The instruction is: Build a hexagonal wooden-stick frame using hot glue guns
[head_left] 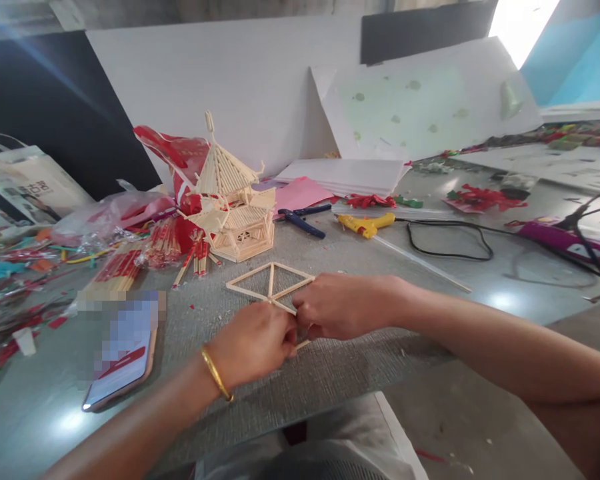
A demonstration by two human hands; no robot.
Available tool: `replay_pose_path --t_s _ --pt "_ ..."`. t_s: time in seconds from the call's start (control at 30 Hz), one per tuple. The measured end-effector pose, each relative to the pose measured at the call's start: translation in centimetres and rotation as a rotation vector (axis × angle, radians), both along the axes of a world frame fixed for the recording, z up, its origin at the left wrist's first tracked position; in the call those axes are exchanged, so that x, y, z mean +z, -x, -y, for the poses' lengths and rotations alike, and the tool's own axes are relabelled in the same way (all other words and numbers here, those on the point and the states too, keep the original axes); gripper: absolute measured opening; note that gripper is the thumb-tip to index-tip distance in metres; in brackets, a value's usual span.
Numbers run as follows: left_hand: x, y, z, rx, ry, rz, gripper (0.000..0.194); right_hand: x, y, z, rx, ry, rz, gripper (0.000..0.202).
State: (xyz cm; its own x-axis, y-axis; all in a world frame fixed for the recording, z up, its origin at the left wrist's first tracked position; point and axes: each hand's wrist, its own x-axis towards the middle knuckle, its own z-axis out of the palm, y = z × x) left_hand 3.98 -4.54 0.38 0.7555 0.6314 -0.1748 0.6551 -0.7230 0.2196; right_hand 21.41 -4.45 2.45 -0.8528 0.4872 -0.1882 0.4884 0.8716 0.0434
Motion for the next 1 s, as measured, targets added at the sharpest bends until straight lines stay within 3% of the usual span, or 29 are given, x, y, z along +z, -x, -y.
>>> replay_pose_path --t_s 0.23,0.43,0.57,1.0 --pt "0.7 1.9 1.7 0.242 -0.043 0.109 0.014 -0.4 0.6 0.8 0.078 -0.028 -0.045 0.014" --pt "-0.7 2.1 2.5 0.371 -0.005 0.086 0.012 -1.4 1.2 1.2 0.083 -0.060 -0.026 0.017" --pt "-1.4 2.2 2.3 0.367 0.059 0.121 0.013 -1.2 1.3 1.3 0.081 -0.058 0.031 0.018" --pt "-1.4 3.1 1.2 0.337 0.126 0.144 0.010 -1.0 1.0 1.3 0.085 -0.057 0.044 0.017"
